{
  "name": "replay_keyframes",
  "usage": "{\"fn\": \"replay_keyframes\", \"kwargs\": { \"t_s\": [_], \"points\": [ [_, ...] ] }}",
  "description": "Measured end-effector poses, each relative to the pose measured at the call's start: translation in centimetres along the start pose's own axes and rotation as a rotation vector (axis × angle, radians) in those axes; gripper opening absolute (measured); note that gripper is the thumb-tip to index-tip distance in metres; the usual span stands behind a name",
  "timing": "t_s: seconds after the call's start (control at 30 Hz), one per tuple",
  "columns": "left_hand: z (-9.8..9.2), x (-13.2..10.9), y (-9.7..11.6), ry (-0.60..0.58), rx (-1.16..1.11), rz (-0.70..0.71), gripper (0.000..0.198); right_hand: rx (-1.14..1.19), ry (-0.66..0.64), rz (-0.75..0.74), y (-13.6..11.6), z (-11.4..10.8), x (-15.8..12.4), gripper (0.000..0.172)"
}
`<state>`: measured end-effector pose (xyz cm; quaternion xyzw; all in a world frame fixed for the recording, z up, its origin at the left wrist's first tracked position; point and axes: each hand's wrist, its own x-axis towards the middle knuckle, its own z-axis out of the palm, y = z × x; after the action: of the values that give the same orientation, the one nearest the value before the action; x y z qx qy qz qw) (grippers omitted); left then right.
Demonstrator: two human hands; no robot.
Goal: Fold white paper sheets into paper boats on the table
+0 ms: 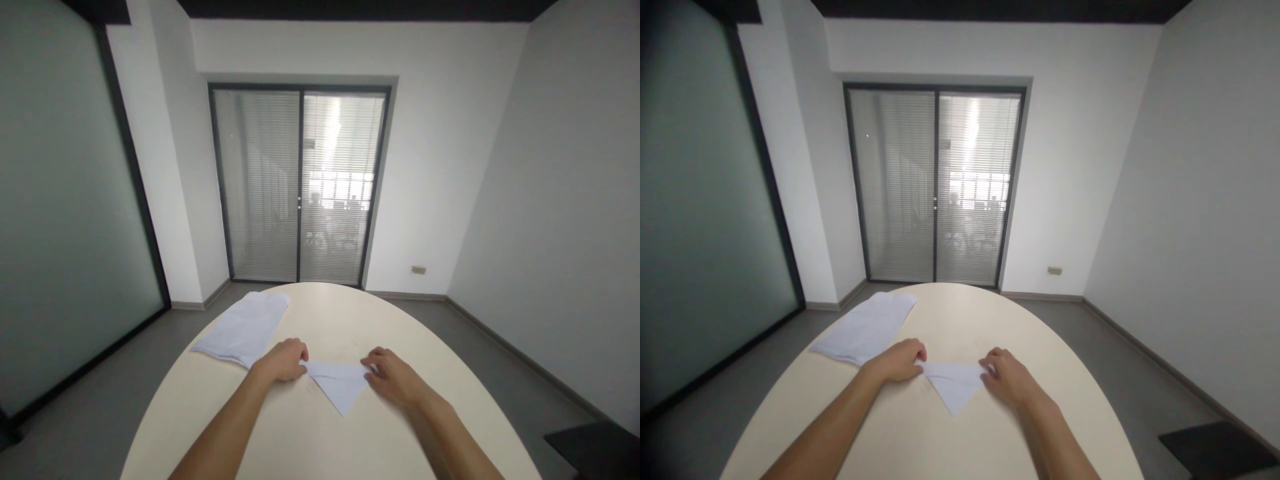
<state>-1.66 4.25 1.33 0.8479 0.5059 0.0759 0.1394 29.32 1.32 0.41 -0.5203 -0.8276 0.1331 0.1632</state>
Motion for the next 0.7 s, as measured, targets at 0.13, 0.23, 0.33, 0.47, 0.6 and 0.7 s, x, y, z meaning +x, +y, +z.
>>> {"fn": "replay_keyframes", "kwargs": {
  "t_s": [0.13, 0.23, 0.33, 0.47, 0.6, 0.7],
  "points": [
    [-0.4, -0.3, 0.3, -0.011, 0.008, -0.009, 0.025, 0.093, 0.025, 0.017, 0.7, 0.2, -0.2, 0.028],
    [-0.5, -0.3, 0.5, -0.022, 0.008, -0.015, 0.023, 0.125, 0.024, -0.007, 1.0, 0.6, -0.1, 0.025],
    [-0.6, -0.3, 0.5, -0.033, 0.002, -0.019, 0.024, 0.13, 0.019, -0.02, 1.0, 0.8, 0.1, 0.024],
    [-0.6, -0.2, 0.6, -0.049, -0.026, -0.009, 0.032, 0.141, 0.024, -0.041, 0.7, 0.4, -0.2, 0.025],
    [-0.4, 0.0, 0.8, -0.041, -0.08, 0.038, 0.023, 0.149, 0.029, -0.043, 0.9, 0.3, -0.7, 0.019],
    [-0.2, 0.2, 0.7, 0.01, -0.104, 0.058, 0.017, 0.167, 0.049, -0.016, 1.3, 0.8, -0.8, 0.015]
  ]
}}
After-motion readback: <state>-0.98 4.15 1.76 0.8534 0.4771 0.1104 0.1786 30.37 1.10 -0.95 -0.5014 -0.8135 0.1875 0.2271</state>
